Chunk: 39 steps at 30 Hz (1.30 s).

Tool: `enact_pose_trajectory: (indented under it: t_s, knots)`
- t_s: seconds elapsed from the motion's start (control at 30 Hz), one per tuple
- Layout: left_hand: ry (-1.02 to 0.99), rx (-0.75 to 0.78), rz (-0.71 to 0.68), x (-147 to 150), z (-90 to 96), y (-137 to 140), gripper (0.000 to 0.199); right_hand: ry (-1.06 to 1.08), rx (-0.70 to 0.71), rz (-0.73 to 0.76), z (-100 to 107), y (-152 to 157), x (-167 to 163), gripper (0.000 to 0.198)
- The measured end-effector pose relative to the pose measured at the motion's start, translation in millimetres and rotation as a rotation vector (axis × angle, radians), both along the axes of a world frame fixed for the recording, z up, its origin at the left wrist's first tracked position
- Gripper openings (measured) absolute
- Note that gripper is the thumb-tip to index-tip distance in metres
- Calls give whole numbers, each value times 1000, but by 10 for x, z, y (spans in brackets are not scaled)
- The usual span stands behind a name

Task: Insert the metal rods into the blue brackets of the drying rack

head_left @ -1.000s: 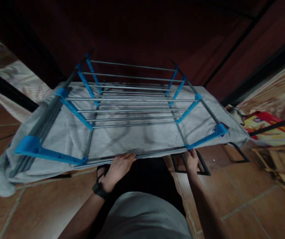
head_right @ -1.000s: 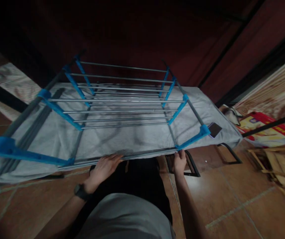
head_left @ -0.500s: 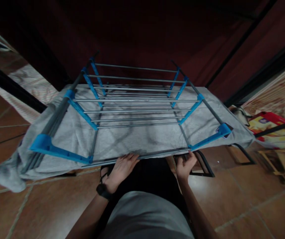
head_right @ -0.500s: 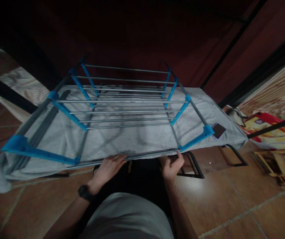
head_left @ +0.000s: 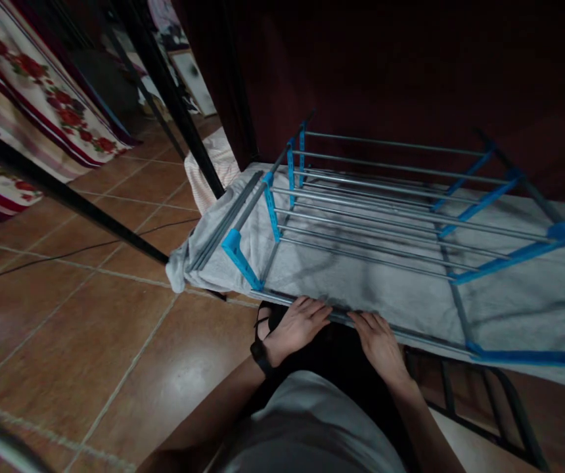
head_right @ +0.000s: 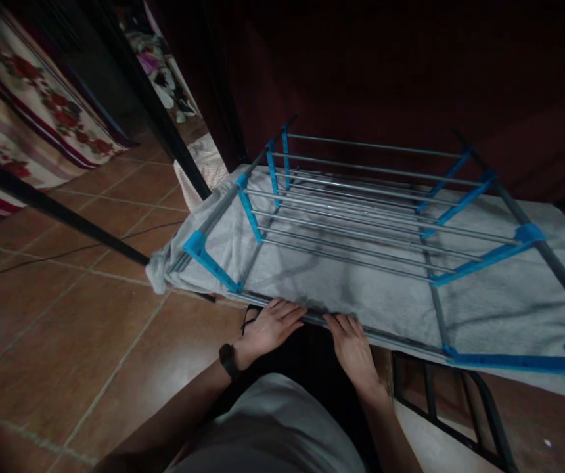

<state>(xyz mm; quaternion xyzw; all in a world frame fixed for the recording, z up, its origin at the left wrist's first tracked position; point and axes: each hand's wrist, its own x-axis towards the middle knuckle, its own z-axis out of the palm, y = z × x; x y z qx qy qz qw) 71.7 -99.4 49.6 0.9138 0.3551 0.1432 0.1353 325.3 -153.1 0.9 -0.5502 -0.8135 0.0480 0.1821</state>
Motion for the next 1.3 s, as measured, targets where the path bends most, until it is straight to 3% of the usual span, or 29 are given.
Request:
enact_pose_trajectory:
  t_s: [0.1,0.2,0.27,0.3,0.37,0.47,0.6,0.93,1.3]
  knots:
    - [-139,69,259,-375,-58,-105,29,-9,6,-11,-31,-11,41,42]
    - [-372,88,642,-792,-106,-142,24,10,7,-16,-59,-20,55,42]
    - [-559,57,873,-1019,-112,-101,23,27,14,-17,-74,-18,66,42]
    - [-633,-2,913,-1106,-108,-62,26,32,18,-16,-82,-15,75,42]
    - [-712,-205,828,-1227,-91,38,40,37,21,-11,-98,-9,97,42]
    - [-730,-508,594,-1326,-67,204,55,33,18,-5,-116,-7,131,43]
    - [-711,-710,468,-1447,-59,396,56,26,15,-16,-121,-17,143,43]
    - [-618,-894,255,-1650,-60,730,45,-2,13,-22,-95,-38,131,41]
    - [-532,-883,297,-1616,-74,791,49,-61,-47,-10,-94,-41,177,43]
